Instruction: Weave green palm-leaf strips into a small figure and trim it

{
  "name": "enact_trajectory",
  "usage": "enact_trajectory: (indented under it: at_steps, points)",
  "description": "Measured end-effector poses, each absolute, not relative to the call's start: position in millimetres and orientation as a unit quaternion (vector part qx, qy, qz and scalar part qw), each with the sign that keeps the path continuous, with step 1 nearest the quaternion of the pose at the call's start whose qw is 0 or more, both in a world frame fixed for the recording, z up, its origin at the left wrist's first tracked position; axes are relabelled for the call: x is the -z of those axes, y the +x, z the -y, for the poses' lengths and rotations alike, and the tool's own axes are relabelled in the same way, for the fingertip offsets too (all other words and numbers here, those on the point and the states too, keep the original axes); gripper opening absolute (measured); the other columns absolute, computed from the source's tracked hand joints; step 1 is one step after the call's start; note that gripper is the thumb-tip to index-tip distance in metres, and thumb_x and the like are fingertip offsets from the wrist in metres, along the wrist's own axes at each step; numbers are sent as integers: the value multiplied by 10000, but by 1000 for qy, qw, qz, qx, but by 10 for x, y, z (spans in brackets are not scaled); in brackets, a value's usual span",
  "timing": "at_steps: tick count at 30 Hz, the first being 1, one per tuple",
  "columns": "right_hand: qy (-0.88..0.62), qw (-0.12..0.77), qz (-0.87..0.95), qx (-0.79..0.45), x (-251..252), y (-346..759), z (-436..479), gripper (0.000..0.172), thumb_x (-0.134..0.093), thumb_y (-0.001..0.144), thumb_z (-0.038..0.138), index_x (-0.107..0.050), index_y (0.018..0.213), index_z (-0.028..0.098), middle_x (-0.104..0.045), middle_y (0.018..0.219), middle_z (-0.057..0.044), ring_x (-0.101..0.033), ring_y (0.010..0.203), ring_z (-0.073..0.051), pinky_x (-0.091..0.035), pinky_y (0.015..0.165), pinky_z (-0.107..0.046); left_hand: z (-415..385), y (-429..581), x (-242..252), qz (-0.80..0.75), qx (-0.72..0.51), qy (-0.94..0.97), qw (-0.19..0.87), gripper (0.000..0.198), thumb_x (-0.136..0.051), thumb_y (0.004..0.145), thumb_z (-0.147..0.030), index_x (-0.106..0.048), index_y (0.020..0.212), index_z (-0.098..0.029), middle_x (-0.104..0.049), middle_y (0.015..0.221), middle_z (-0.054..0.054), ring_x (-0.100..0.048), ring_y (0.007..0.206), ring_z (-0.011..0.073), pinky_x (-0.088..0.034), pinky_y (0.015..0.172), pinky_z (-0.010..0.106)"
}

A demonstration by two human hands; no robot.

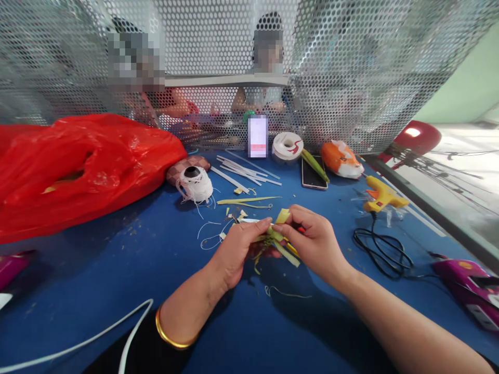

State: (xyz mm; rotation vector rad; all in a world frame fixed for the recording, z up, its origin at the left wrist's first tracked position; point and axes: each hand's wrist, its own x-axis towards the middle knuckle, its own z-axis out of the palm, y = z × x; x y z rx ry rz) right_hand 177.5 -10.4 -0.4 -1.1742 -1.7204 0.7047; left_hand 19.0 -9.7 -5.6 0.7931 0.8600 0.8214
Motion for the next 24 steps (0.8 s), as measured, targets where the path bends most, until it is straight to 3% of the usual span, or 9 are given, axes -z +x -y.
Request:
enact_trajectory:
  at_steps: [7, 16, 18, 22, 24]
  points:
    - [-450, 455, 731, -237, 26, 1777, 107, 310, -580, 835, 126, -421, 578, 198, -449, 623, 35, -428, 579, -105, -332, 537, -252, 40, 102, 77, -385, -309, 297, 818, 253, -678, 766, -298, -736, 913, -101, -717, 807, 86, -674, 647, 182, -541, 732, 346]
    - [-437, 406, 778, -197, 5, 1835, 78, 294, -524, 856, 131, -374, 617, 213, -452, 658, 19, -432, 598, -117, -329, 547, -262, 61, 172, 103, -367, -315, 329, 811, 329, -737, 722, -429, -740, 875, -139, -707, 802, 71, -663, 693, 182, -493, 711, 307]
    - [-456, 402, 777, -164, 28, 1845, 61, 301, -521, 873, 152, -373, 619, 217, -448, 657, 16, -435, 603, -123, -333, 552, -269, 79, 219, 93, -410, -379, 350, 752, 297, -716, 748, -438, -740, 849, -159, -707, 803, 64, -643, 736, 175, -481, 745, 307]
    - [-491, 396, 774, -63, 70, 1856, 45, 268, -524, 905, 203, -454, 646, 211, -506, 692, -6, -468, 608, -133, -360, 557, -278, 140, 271, 26, -529, -531, 425, 507, 154, -778, 698, -322, -699, 679, -191, -648, 664, 1, -561, 657, 133, -426, 674, 263]
    - [-487, 393, 780, 7, 74, 1856, 62, 216, -518, 917, 208, -536, 702, 200, -569, 724, -31, -510, 623, -144, -387, 561, -283, 179, 278, 1, -521, -497, 439, 538, 177, -753, 724, -336, -699, 651, -184, -624, 597, 2, -531, 586, 126, -394, 601, 265]
